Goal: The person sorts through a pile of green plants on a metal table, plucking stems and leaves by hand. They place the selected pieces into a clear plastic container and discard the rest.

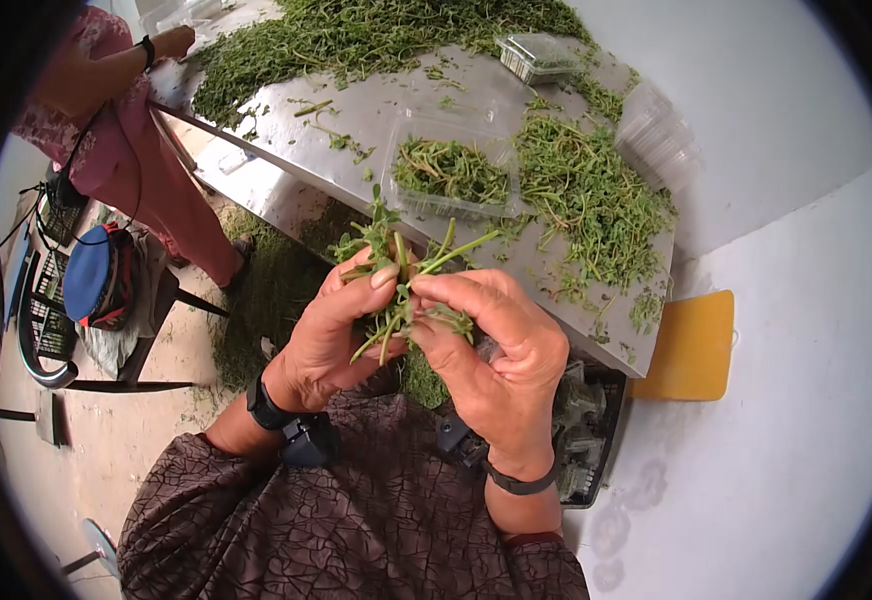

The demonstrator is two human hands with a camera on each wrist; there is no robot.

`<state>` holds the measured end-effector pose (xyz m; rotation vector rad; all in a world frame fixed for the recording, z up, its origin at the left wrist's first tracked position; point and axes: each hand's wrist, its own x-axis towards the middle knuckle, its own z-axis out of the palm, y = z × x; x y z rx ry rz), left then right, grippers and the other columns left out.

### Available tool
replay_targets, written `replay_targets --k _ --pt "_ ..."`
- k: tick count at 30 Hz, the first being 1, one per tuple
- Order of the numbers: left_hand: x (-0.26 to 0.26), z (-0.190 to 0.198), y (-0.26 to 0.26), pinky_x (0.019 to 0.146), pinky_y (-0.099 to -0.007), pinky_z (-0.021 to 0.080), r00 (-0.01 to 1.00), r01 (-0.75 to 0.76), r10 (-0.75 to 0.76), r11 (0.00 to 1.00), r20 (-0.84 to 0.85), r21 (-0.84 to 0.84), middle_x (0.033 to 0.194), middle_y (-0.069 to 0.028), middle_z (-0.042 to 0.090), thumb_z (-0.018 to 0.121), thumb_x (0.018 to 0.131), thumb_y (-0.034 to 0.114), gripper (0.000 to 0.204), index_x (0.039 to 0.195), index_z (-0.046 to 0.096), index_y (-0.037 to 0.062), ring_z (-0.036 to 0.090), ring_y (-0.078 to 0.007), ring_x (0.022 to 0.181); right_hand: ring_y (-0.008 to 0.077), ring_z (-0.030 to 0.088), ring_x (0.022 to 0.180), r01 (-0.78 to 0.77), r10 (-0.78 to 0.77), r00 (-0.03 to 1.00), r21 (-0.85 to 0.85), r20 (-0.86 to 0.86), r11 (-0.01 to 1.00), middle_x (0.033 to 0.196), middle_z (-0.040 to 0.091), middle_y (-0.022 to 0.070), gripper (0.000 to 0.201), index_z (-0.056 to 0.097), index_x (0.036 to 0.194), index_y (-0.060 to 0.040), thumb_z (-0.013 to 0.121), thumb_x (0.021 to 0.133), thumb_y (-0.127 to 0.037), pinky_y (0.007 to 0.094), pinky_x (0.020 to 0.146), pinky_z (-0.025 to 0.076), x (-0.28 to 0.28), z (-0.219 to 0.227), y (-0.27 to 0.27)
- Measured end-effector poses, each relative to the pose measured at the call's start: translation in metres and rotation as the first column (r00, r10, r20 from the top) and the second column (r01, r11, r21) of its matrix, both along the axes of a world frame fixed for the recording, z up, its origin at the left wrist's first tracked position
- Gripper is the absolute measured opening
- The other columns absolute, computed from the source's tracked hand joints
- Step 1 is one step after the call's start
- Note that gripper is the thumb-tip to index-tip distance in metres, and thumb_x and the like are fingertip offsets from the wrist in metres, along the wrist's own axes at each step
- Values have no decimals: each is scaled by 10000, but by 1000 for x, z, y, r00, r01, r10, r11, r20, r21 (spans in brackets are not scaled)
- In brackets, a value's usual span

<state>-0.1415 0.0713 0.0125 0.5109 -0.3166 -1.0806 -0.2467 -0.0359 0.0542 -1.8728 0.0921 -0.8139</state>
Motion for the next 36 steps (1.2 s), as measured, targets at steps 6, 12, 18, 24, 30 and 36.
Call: replay_targets --k 6,12,18,24,30,36 --pt "-8 -2 0 507 -211 418 1000 -5 5 1000 -8 8 860 12 608 577 865 158 179 1027 531 96 602 -73 735 85 551 693 46 -42 998 -85 53 995 824 613 57 157 649 877 -1 680 725 21 193 566 415 -7 -6 3" --pt "-12 2 4 504 -203 416 998 57 -57 998 -10 16 849 -5 609 570 868 151 158 1010 534 90 596 -84 738 6 440 579 226 -231 970 78 75 971 798 606 35 93 629 818 7 669 735 -5 155 457 283 -13 -10 8" --pt "-11 -4 9 464 -189 383 991 132 -135 987 -22 -90 844 -55 601 541 884 152 161 1024 518 75 550 -87 681 47 474 628 251 -273 951 149 147 956 808 596 45 77 606 838 38 635 772 10 173 542 361 -13 -13 10" --pt "-8 -3 15 446 -180 370 987 145 -152 982 -53 -118 847 -97 593 517 898 173 170 1032 500 70 511 -81 636 123 525 692 226 -270 957 308 109 924 830 597 88 114 589 900 42 606 796 -2 258 640 432 -13 -15 11" --pt "-5 -9 21 441 -170 365 983 174 -181 975 -43 -138 869 -117 589 527 891 190 171 1013 503 74 502 -77 646 139 535 667 269 -324 938 331 123 905 806 588 79 117 583 899 43 600 810 -32 270 636 443 -11 -17 13" --pt "-2 -8 25 437 -157 352 987 156 -160 978 -19 -134 835 -104 562 529 886 199 178 1005 506 69 477 -70 637 137 538 671 259 -300 950 316 88 913 799 585 85 101 585 871 42 598 796 -24 263 648 448 -11 -18 11"
